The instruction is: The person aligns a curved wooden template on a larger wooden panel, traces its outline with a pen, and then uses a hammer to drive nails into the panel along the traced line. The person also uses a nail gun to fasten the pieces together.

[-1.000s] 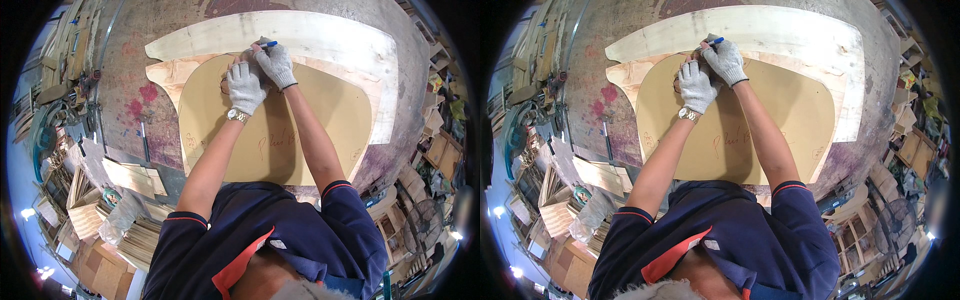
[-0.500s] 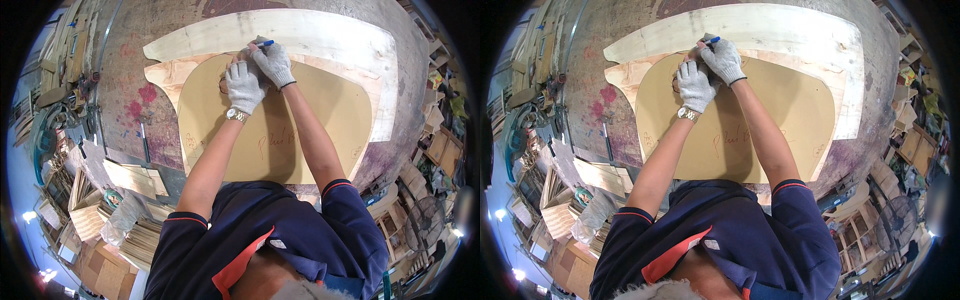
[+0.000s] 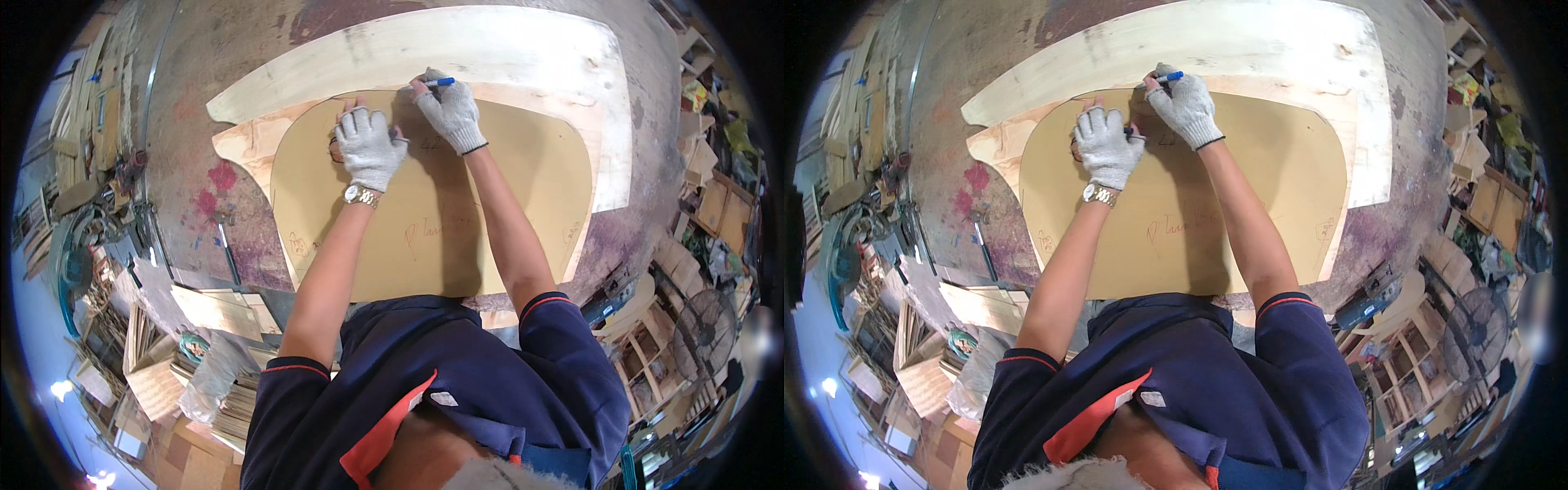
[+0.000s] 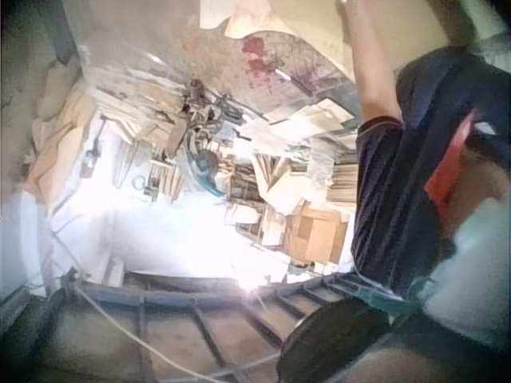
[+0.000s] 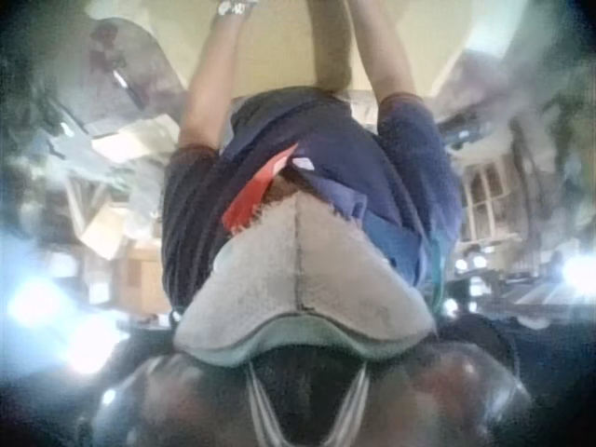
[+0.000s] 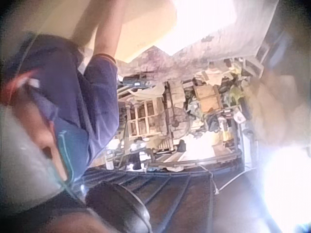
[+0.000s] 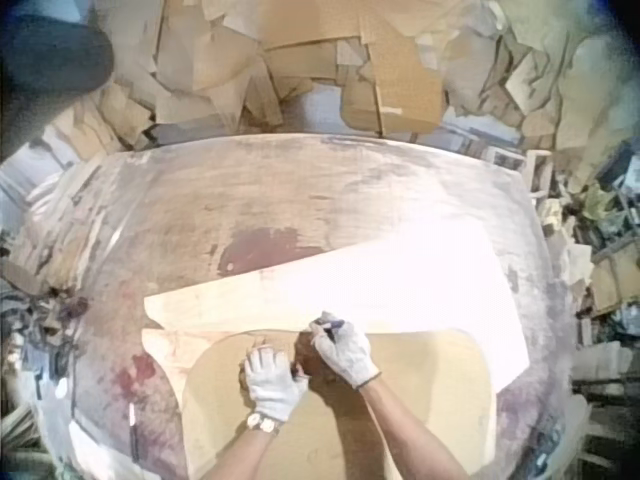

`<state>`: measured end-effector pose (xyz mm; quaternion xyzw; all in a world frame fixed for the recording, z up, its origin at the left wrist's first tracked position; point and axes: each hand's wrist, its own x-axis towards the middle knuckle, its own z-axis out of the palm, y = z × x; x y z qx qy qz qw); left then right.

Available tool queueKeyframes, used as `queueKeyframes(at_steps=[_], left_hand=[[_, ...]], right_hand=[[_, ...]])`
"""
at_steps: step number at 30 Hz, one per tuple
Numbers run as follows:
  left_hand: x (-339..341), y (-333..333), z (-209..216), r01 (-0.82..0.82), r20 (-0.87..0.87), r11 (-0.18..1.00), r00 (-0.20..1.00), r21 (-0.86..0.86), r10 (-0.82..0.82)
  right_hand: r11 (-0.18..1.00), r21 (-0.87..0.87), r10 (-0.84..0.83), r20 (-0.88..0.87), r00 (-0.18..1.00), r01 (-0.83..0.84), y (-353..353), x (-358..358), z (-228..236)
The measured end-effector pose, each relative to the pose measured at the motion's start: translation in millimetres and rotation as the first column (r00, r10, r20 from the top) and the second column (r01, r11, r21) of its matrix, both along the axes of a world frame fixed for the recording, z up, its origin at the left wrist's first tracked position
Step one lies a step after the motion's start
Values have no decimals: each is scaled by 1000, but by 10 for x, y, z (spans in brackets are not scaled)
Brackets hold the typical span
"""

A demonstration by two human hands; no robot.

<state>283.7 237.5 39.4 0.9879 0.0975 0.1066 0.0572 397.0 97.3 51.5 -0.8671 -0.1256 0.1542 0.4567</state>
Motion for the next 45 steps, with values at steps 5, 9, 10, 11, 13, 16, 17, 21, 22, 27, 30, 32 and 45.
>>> queueKeyframes(at_steps=[5, 9, 10, 11, 13, 16, 17, 21, 22, 27, 30, 32, 45], left_hand=[[26, -3, -8, 13, 82, 1000, 997, 14, -14], [19, -7, -7, 33, 82, 999, 996, 39, -36], [13, -12, -4, 24, 69, 999, 997, 30, -26], [10, -13, 4, 23, 59, 999, 998, 39, -25], [14, -13, 37, 37, 45, 998, 998, 55, -40], [36, -89, 131, -4, 6, 997, 1000, 79, 3], [72, -149, 164, -26, -1, 996, 1000, 80, 26], [159, -843, 212, 177, 3, 984, 984, -11, -177], [188, -1083, 195, 283, -34, 952, 957, -113, -288], [245, -1625, 91, 472, 57, 861, 881, -190, -470], [228, -1596, 44, 469, 4, 862, 878, -193, -478], [226, -1582, 23, 469, 9, 863, 879, -190, -476], [328, -1902, 33, 578, 37, 798, 813, -171, -581]], right_hand=[[993, 0, -121, -28, 992, 121, -548, 9, -61], [977, 67, -196, -96, 976, 202, -1035, 23, -28], [966, 161, -186, -95, 978, 200, -1149, 20, -20], [961, 179, -194, -107, 975, 211, -1217, 21, -31], [945, 226, -216, -112, 970, 237, -1319, 31, -62], [974, 137, -177, -16, 984, 178, -1328, 46, -134], [977, 122, -179, 2, 984, 177, -1320, 53, -148], [985, -1, -175, 18, 984, 175, -1314, 61, -118], [984, 26, -176, 5, 984, 175, -1324, 57, -91], [992, 69, -114, 52, 992, 110, -1406, 61, -10], [978, 115, -170, -61, 984, 176, -1560, 76, -37], [958, 203, -201, -29, 979, 203, -1756, 100, -65], [900, 110, -432, 74, 899, 423, -2509, 24, -204]])
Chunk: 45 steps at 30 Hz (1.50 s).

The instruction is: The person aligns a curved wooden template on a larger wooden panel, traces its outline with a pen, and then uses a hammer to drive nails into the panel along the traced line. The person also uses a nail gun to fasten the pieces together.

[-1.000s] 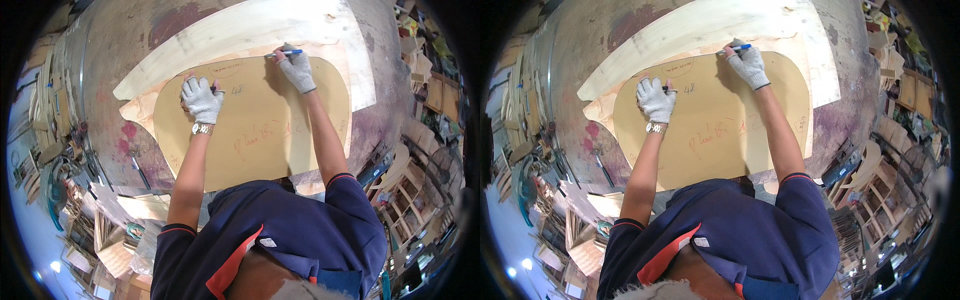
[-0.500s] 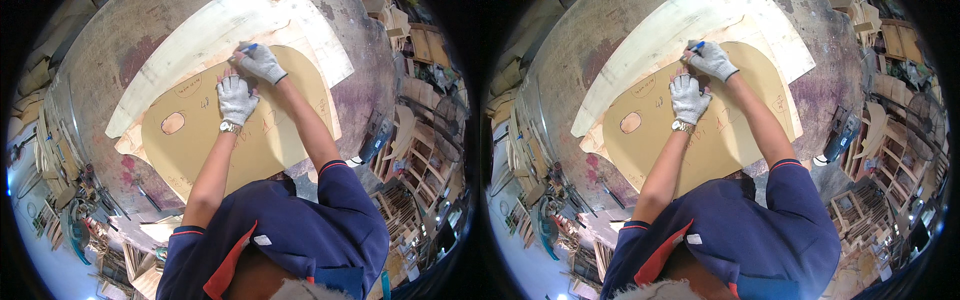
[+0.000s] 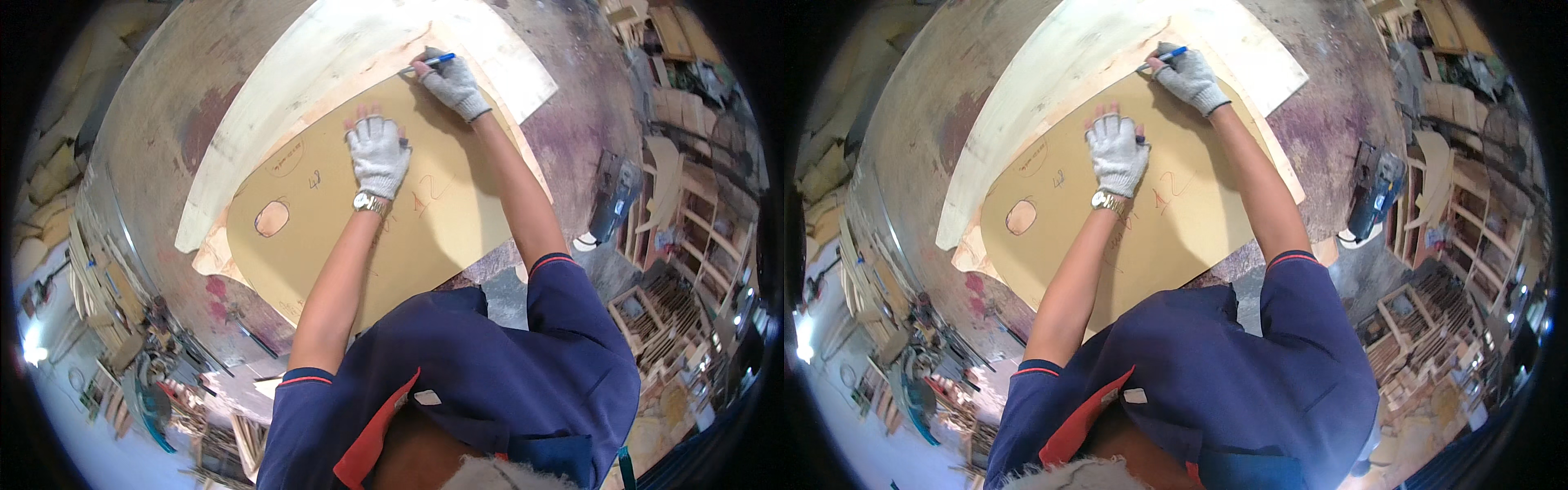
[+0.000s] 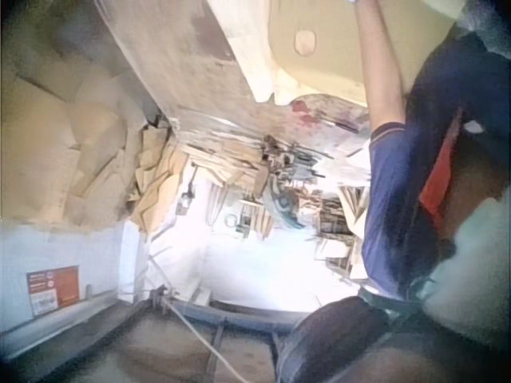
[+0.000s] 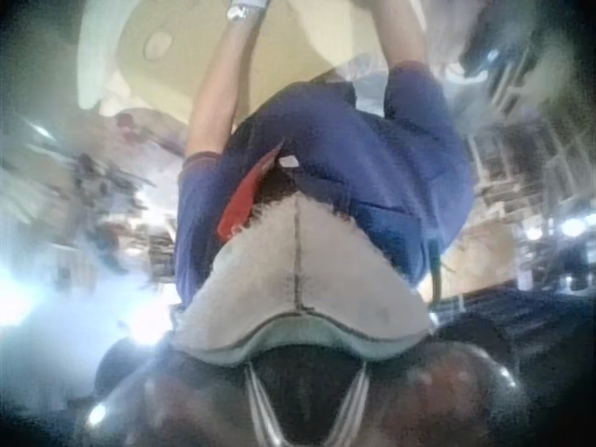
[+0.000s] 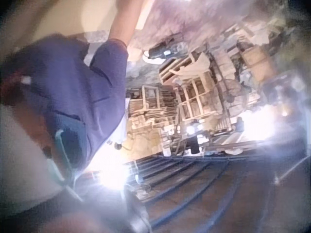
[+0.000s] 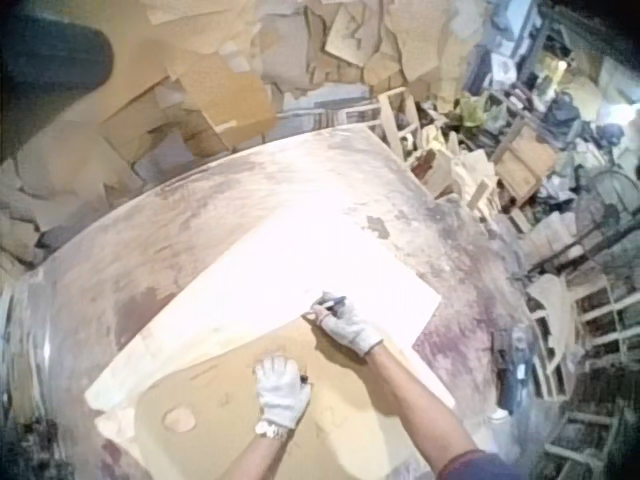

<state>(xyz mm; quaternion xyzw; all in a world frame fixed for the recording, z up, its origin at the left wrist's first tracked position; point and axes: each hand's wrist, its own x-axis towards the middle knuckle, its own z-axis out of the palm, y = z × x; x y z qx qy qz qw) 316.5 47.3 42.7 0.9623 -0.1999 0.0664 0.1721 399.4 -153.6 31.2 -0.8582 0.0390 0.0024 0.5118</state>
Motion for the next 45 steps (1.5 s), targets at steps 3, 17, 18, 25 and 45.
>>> queueKeyframes(at_steps=[3, 17, 18, 25, 45], left_hand=[[169, -366, -42, 217, -42, 974, 975, -64, -220], [162, -672, 49, 187, -148, 981, 973, 47, -178], [158, -672, 49, 188, -142, 982, 973, 34, -181], [158, -705, 55, 152, -120, 988, 982, 32, -148], [151, -729, 85, 135, -75, 991, 988, 22, -133]], right_hand=[[999, 28, 32, -35, 999, -31, -23, 2, 46], [1000, 7, -14, -54, 998, 14, -187, -31, 55], [999, -19, -42, -53, 998, 41, -201, -36, 58], [991, -41, -127, -27, 992, 126, -284, -92, 70], [852, 142, -506, -29, 862, 504, -468, -896, 3]])
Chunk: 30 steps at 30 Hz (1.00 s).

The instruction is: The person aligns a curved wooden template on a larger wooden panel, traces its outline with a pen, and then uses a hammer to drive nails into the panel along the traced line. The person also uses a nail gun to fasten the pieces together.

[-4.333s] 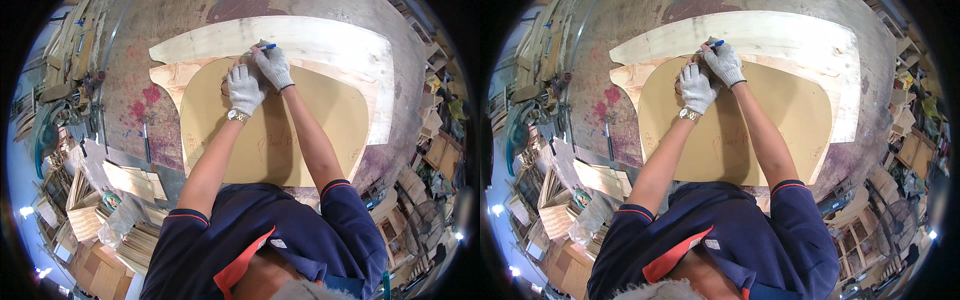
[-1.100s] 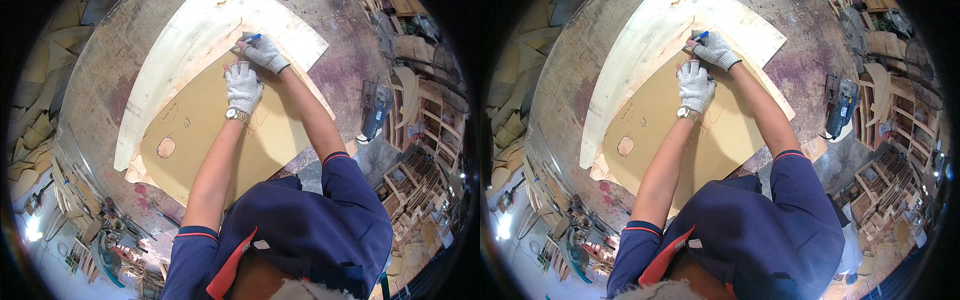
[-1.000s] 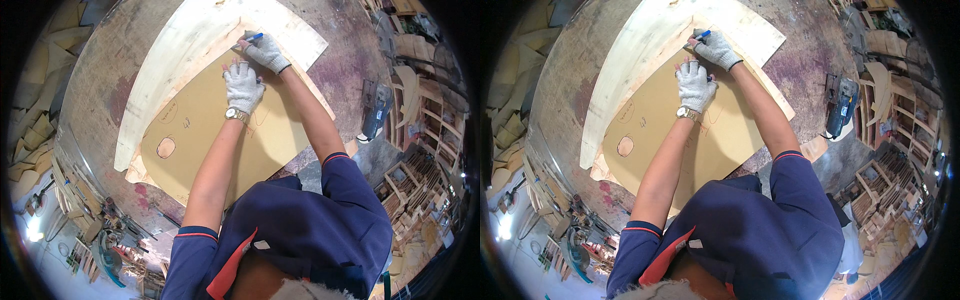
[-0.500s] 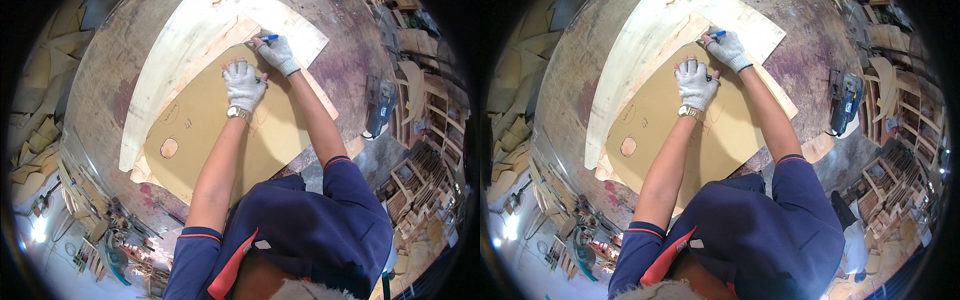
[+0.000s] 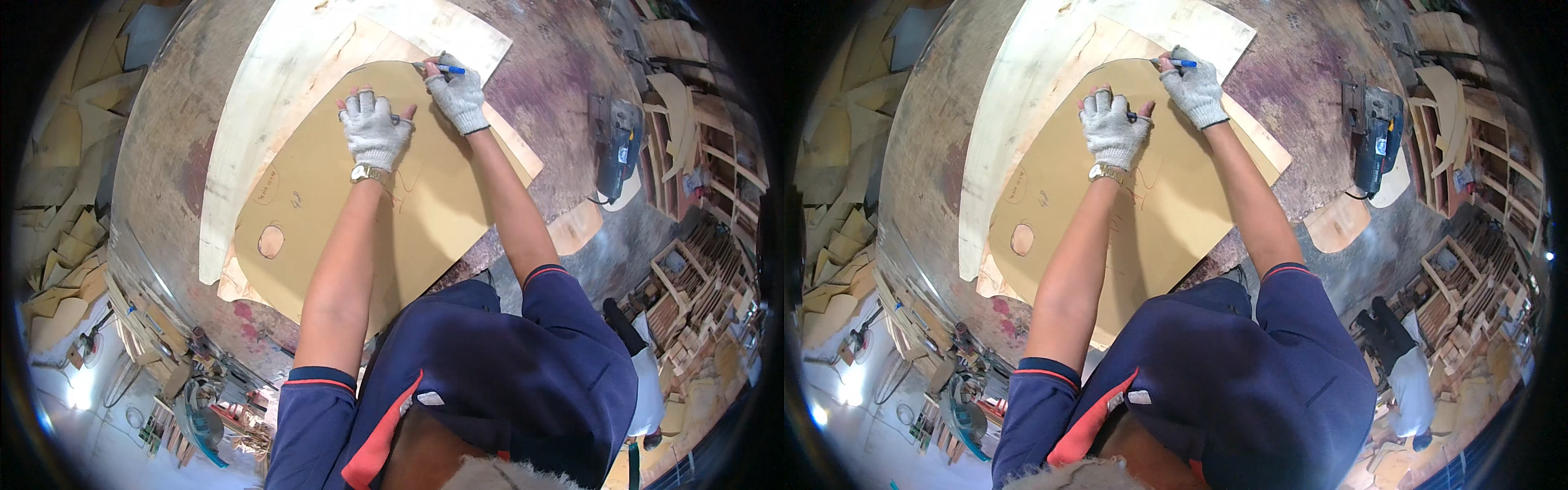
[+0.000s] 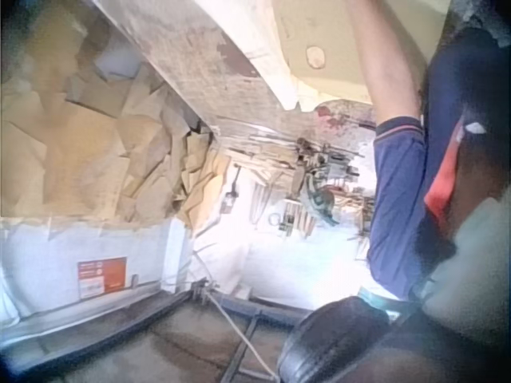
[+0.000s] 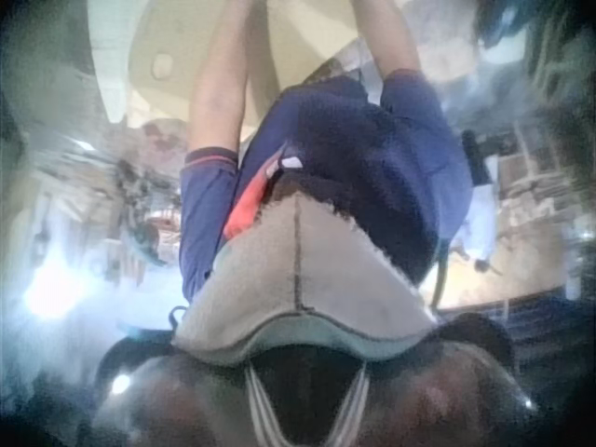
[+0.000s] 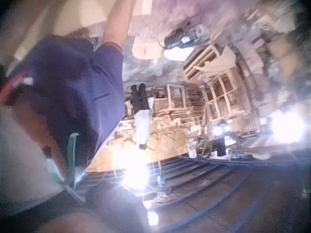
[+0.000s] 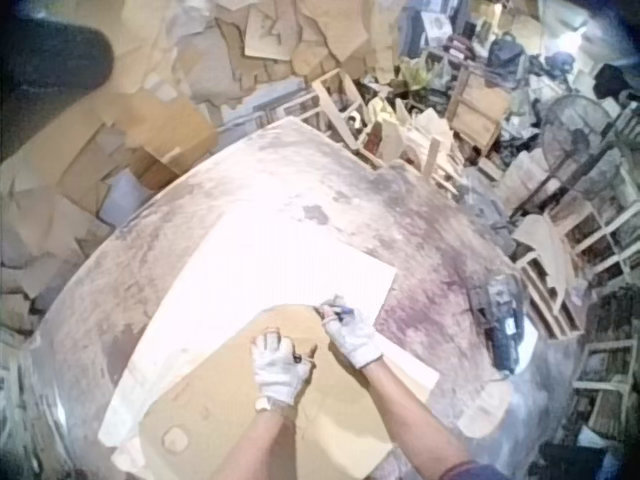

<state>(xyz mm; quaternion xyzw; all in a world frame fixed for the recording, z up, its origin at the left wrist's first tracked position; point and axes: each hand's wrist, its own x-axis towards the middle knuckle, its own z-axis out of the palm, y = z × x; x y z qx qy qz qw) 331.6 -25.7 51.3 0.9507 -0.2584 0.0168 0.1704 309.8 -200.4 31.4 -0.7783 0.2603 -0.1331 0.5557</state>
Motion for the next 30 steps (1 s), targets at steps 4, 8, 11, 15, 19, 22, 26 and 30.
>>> queueKeyframes(at_steps=[4, 8, 11, 15, 19, 22, 26, 30], left_hand=[[-7, -15, 18, 2, 123, 1000, 992, -5, -1], [-9, -22, 21, -14, 0, 1000, 1000, 14, 14], [4, -15, 17, 4, 22, 999, 1000, 38, -4], [7, 5, 1, 34, 91, 999, 995, 0, -33], [12, -1, -43, 77, 163, 996, 983, 45, -83], [20, 21, -48, 80, 183, 995, 979, 56, -89], [-76, -76, -104, 7, 206, 996, 978, 92, -25], [-531, -380, -280, -148, 231, 973, 967, 176, 105]], right_hand=[[998, -45, -36, 45, 998, 38, -42, -178, 33], [995, -77, -63, 90, 994, 70, -99, -334, 55], [994, -42, -99, 125, 987, 105, -119, -439, 41], [990, -35, -130, 119, 984, 135, -93, -528, -17], [970, -217, -94, 94, 991, 113, -90, -517, -51], [965, -224, -103, 162, 981, 138, -63, -490, -12], [941, -315, -99, 81, 992, 120, -50, -494, 8], [964, -253, -79, 21, 997, 82, -60, -465, -102]])
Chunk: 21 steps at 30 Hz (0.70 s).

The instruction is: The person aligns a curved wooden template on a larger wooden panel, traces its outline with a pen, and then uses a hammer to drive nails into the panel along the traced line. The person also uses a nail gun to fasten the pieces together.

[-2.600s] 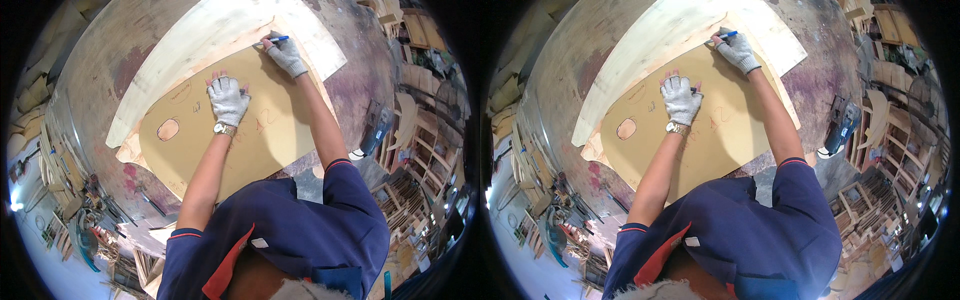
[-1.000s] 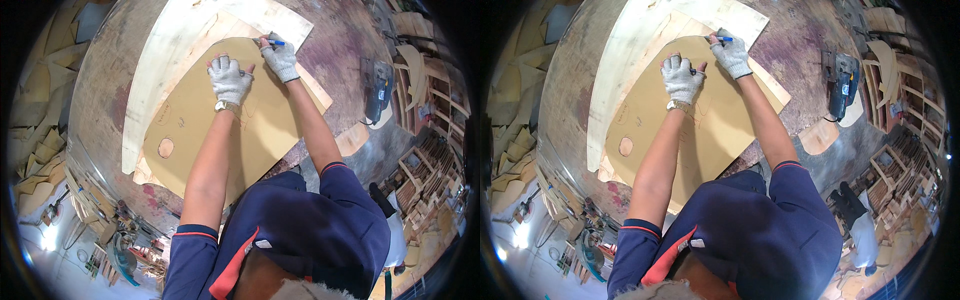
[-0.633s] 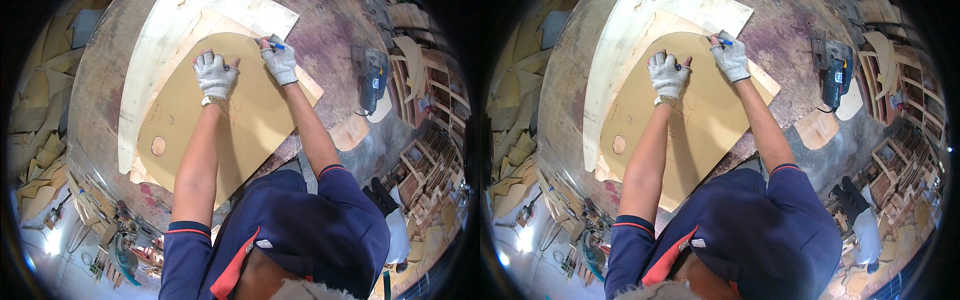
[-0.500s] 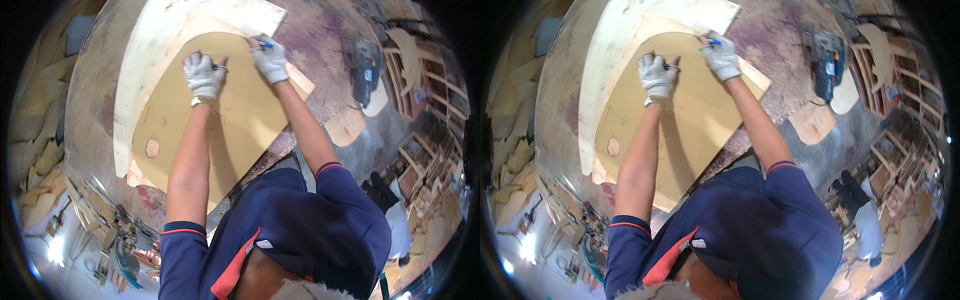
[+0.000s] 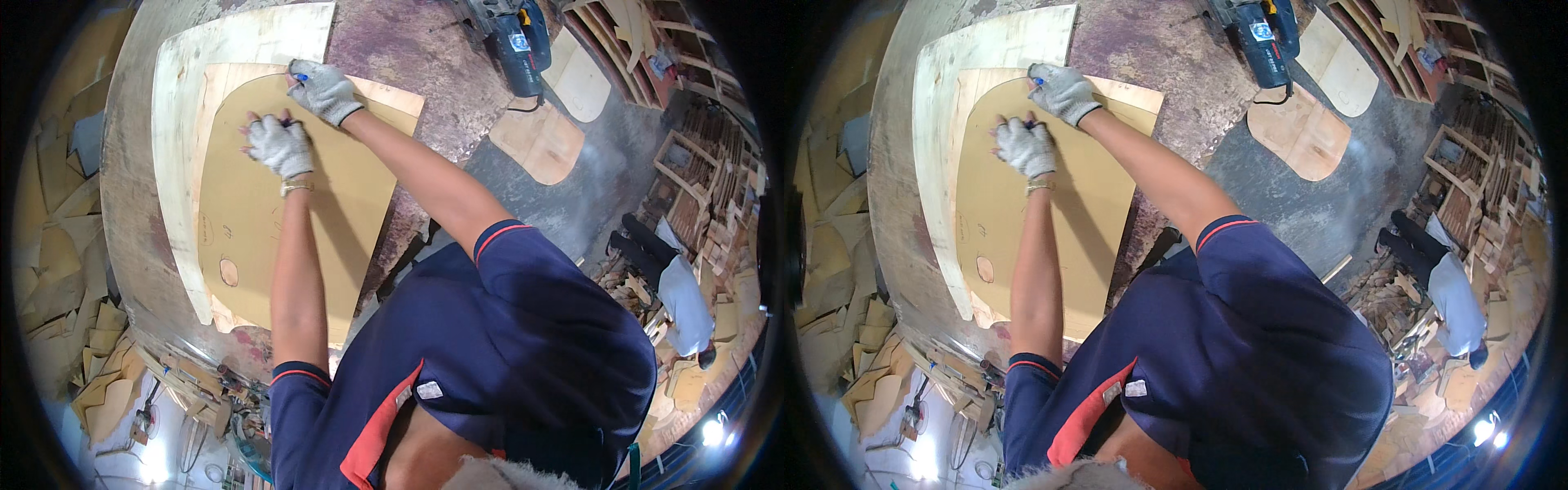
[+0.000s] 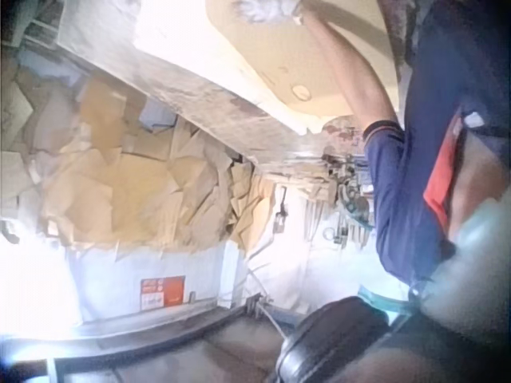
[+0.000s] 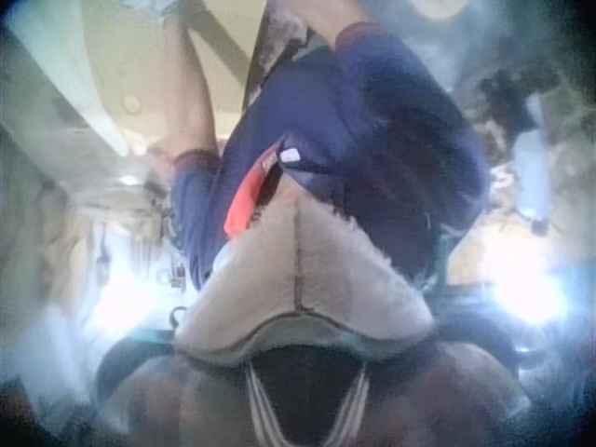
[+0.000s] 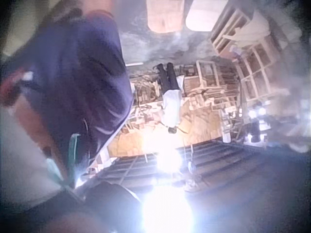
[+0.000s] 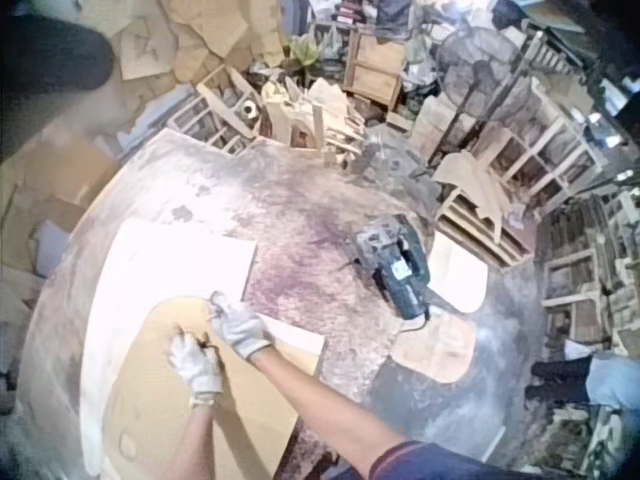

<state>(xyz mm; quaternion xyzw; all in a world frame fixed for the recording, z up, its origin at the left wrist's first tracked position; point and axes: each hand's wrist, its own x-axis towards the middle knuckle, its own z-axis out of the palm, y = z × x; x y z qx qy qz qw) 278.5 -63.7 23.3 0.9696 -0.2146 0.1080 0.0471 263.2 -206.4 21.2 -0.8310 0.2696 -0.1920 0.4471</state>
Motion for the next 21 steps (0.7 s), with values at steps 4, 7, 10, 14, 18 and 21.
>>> queueKeyframes(at_steps=[4, 7, 10, 14, 18, 21], left_hand=[[-598, -163, -216, 25, -38, 995, 999, -93, -29], [-818, -116, -374, -3, -310, 821, 927, -571, -213], [-820, -111, -436, 57, -61, 998, 997, 32, -54], [-735, -158, -270, -45, -120, 994, 991, 98, 57], [-731, -247, -70, -91, -212, 987, 970, 134, 119], [-764, -305, -6, -91, -198, 990, 974, 106, 110]], right_hand=[[988, 44, 142, 104, 984, -147, 23, 95, -147], [995, -60, 87, 149, 985, -78, 63, 122, -214], [886, 453, 72, 80, 994, -101, 95, 126, -198], [705, 701, -24, 174, 984, -107, 145, 158, -107], [807, 569, 30, 226, 974, -158, 116, 188, -80], [736, 658, 41, 187, 981, -157, 57, 163, -64]])
